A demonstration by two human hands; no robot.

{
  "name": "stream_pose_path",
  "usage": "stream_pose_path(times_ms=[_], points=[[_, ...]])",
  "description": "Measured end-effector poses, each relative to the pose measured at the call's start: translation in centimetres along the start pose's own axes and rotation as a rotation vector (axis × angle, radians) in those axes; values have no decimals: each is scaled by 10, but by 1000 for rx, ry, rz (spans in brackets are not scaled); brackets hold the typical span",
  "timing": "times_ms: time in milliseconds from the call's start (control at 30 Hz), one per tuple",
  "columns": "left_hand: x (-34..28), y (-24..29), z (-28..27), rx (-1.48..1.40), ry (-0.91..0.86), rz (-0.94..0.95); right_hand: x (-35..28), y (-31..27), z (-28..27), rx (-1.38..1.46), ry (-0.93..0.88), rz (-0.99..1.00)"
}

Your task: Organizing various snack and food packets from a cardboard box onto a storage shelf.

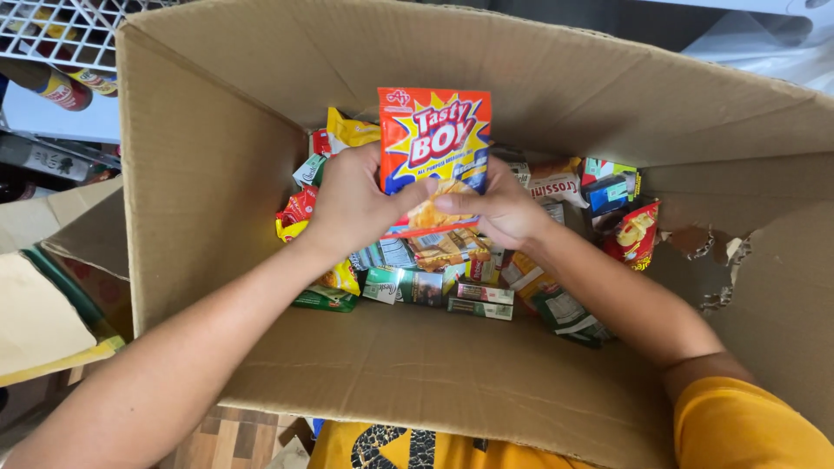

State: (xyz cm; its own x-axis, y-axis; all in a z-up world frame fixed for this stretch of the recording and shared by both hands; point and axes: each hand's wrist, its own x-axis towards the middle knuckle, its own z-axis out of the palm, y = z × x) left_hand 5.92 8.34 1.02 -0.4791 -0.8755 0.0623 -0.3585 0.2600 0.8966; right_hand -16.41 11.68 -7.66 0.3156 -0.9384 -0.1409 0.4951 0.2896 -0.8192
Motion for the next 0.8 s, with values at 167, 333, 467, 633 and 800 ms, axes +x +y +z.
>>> stream_pose_path(times_ms=[167, 333, 467, 633, 800], points=[[-4, -2, 4, 114, 38, 59, 2, 10, -9, 76, -47, 85], [0, -10, 3, 86, -3, 61, 2, 8, -9, -74, -39, -43], [3, -18, 3, 17, -24, -34, 2, 14, -15, -65, -12, -36], [-3, -20, 13, 35, 23, -53, 2, 2, 6, 261, 75, 69], [-3, -27, 23, -3, 128, 31, 3, 11, 3, 218, 88, -86]])
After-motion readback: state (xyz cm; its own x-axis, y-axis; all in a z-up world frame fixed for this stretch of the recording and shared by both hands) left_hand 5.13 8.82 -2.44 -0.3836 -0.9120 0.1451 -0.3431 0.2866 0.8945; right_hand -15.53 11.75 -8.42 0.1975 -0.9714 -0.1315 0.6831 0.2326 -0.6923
